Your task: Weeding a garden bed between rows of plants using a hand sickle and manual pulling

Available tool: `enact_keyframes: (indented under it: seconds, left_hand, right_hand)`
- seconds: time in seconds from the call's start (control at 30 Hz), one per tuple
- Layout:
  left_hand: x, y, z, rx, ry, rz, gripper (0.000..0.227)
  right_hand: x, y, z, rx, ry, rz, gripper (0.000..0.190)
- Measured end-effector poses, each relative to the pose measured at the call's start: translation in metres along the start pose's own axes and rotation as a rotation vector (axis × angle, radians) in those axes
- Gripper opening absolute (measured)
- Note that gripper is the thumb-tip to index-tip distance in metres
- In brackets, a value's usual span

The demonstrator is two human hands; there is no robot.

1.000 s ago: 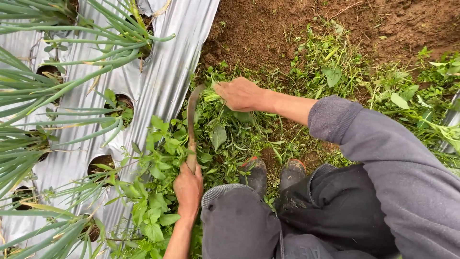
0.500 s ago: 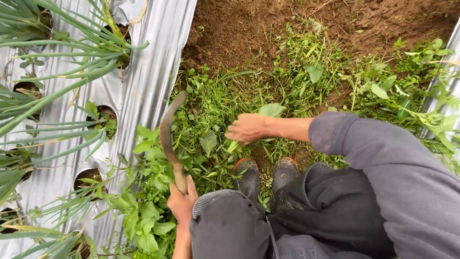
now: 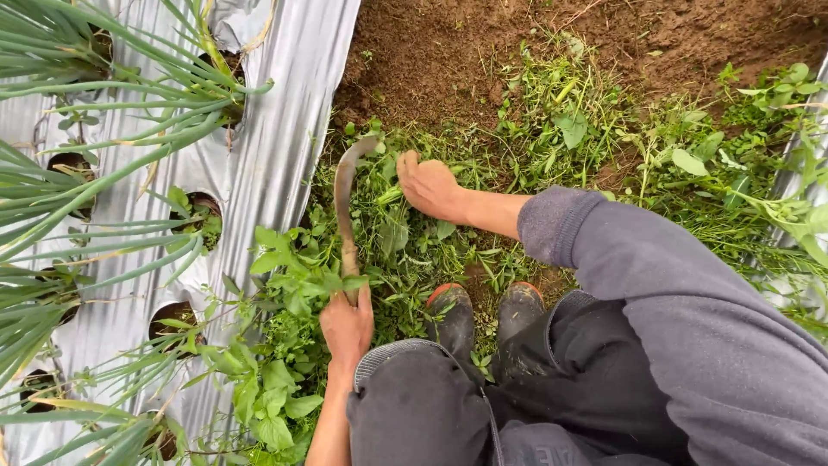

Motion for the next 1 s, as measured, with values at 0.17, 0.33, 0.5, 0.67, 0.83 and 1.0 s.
enact_keyframes:
  seconds: [0.17,0.33,0.5,0.67,0.83,1.0]
  left_hand:
    - [0.01,0.007,-0.005,0.283,-0.017,-0.478,0.048]
    - [0.019,-0.033,0.01,0.345,0.082,-0.642,0.05]
    - [0.023,-0.031,0.032,0.235,0.129,-0.686,0.056]
    - [0.055,-0.069,0.029,-0.818,-0.149,0.098,0.073]
    - [0.026,-0.016,0.031,-0.603,-0.649,-0.277,0.055]
    - [0.041,-0.033,0.031,-0.66,-0.577,-0.059,0.041]
  right_hand:
    - [0.015,0.015,0.013,-0.085,-0.024,-0.142,0.037]
    - [-0.032,0.028,0.03,-0.205,0.045,-0.057,0.038]
    - [-0.019,0.023,0.033,-0.321,0.092,-0.063,0.042]
    - [-0.016,0.03,0.031,-0.354,0.181,-0.129,0.045]
    - [0.036,0.024,0.022,-0.151,0.07,-0.547,0.052]
    - [0.04,0.022,0.031,-0.234,0.252,-0.476,0.023]
Point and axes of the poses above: each hand's wrist, its own z-axis away from the middle knuckle, its own x-axis out of the palm, y = z × x, the point moved 5 cm from there along -z, towards the middle knuckle, and after that the axes turned 2 degrees about -x, right-handed, at the moved point
